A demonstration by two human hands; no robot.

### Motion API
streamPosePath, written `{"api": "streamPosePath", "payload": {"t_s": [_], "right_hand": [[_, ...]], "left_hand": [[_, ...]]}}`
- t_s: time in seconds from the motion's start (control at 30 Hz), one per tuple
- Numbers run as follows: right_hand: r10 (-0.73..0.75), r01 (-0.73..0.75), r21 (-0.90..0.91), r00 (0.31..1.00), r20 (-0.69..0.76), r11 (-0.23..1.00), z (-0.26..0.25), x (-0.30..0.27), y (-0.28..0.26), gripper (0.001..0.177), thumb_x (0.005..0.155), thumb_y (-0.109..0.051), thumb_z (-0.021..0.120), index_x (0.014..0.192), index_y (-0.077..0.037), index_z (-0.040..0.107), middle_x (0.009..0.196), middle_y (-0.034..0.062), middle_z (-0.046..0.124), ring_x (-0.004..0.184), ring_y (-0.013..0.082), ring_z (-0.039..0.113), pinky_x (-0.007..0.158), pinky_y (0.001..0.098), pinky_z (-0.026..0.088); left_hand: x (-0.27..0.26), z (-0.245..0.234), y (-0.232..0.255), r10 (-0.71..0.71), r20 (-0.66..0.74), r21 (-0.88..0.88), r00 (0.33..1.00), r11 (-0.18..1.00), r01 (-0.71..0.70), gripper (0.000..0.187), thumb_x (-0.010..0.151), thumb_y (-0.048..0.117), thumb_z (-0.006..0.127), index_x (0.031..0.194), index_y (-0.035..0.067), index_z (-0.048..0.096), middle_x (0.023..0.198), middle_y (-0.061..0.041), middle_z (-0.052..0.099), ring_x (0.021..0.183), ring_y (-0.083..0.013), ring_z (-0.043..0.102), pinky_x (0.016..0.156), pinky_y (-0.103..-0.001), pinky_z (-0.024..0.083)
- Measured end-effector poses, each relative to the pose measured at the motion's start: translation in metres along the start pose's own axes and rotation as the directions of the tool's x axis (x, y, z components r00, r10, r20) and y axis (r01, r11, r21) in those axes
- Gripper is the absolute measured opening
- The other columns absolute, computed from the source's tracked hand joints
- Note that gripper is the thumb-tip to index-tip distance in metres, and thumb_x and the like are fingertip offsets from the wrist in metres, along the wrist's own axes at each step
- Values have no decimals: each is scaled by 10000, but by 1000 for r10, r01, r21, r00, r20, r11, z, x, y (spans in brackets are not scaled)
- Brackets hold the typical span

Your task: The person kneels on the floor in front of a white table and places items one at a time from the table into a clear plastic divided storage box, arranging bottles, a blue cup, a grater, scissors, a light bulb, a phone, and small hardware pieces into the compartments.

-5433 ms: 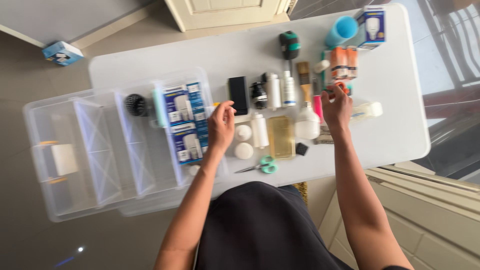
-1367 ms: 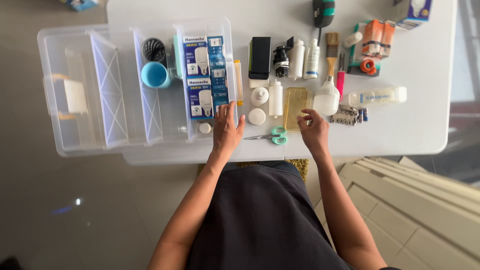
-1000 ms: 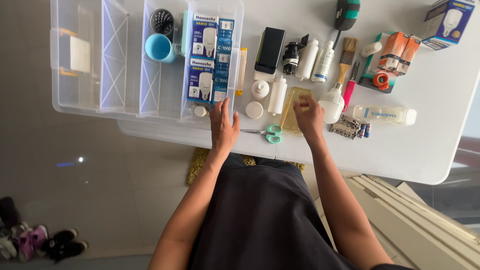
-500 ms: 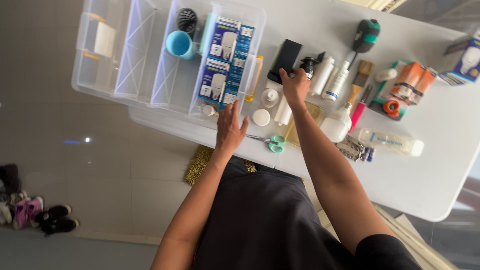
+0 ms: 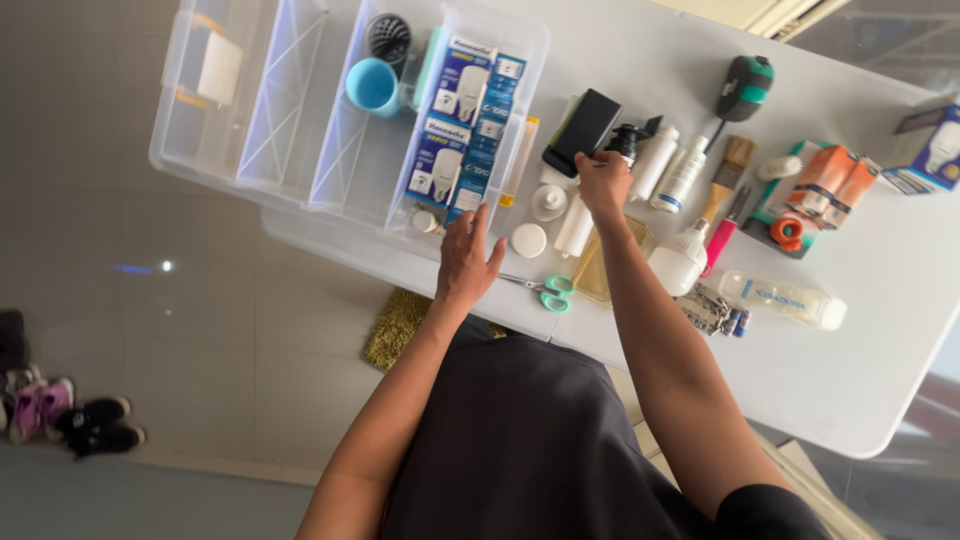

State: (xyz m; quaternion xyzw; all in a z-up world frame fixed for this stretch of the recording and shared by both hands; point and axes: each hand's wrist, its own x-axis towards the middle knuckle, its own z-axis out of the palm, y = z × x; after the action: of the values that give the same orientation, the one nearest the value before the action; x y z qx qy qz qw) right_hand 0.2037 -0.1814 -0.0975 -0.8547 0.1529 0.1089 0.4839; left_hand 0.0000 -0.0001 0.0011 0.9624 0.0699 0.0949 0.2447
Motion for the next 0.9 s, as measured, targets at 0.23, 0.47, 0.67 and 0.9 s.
{"api": "streamPosePath", "payload": {"t_s": [0.23,0.47,0.67,0.9], "right_hand": [[-285,220,-262,927,-245,940,-56,-32,8,379,868,-239,797,1164,-46,661,1015,158,705,950,315,688,829,453,549],[5,-92,-367,973,-230,926,-104,-8,38,621,879,-280,792,1353,-37,473,1328,253,491,1039,401,653,881,479,575],[-196,61,-453,946,-257,889,-121,-7,57,557,843,-259,851,1280,-41,583,1183,244,635,1030,413,653,887,499,537],[-130,92,-361,988,-80,928,-119,-53,37,379,885,-282,790,1173,-58,686,1013,157,725,927,321,712,876,445,561]], "left_hand": [[7,-3,2,-26,-5,-132,1000,991,25,630,940,249,714,1459,5,455,1287,-234,547,1180,-409,559,969,-510,485],[12,-5,7,-45,9,-105,999,993,46,603,947,255,718,1444,11,478,1275,-216,543,1199,-401,555,989,-503,482],[-2,-4,14,55,-215,-78,975,994,-73,424,943,103,727,1314,8,545,1237,-193,557,1156,-369,562,970,-491,487],[-25,35,70,376,33,-202,926,910,-362,269,911,42,709,1152,12,595,998,-125,646,821,-297,694,717,-406,562]]}}
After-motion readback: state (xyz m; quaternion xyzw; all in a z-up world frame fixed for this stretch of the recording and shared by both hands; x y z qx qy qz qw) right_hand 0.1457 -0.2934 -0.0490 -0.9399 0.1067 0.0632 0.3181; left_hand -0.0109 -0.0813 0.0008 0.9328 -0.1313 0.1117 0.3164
